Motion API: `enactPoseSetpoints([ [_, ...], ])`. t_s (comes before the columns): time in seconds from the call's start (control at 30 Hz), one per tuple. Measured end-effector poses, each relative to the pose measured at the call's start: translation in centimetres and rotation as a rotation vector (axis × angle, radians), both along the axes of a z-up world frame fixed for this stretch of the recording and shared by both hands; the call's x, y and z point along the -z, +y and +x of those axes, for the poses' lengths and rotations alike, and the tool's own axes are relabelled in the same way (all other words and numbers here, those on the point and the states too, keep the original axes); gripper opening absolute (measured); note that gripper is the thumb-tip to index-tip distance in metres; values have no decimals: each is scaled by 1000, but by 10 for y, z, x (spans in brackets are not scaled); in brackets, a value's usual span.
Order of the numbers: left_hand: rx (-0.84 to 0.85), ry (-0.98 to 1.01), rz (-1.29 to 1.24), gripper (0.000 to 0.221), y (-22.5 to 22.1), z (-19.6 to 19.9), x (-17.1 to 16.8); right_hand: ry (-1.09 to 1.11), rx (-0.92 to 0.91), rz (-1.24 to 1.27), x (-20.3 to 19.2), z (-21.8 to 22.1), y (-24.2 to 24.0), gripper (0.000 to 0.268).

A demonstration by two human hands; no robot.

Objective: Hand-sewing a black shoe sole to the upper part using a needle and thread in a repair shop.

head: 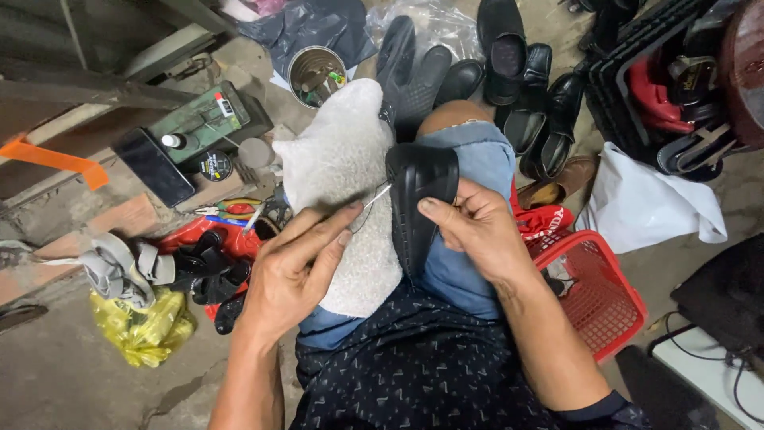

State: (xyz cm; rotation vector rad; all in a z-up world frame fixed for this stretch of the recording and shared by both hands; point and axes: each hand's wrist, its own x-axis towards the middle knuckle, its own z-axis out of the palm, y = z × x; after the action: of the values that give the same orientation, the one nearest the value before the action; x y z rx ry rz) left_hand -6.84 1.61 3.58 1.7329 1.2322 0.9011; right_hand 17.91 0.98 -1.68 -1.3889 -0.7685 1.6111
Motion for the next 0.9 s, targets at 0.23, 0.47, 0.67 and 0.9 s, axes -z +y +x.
enactPoseSetpoints([
  [0.23, 38, 80, 13, 27, 17, -1, -1, -22, 14, -6, 6, 2, 9, 23],
  [0.47, 198, 268, 42, 34, 26, -5, -3, 21, -38, -101, 7, 7, 12, 26],
  [0.67, 215, 339, 44, 38, 31, -5, -7, 36, -22, -120, 7, 7, 12, 28],
  [0.9, 330, 409, -15, 44, 45, -12, -7, 29, -11, -133, 6, 5, 11, 32],
])
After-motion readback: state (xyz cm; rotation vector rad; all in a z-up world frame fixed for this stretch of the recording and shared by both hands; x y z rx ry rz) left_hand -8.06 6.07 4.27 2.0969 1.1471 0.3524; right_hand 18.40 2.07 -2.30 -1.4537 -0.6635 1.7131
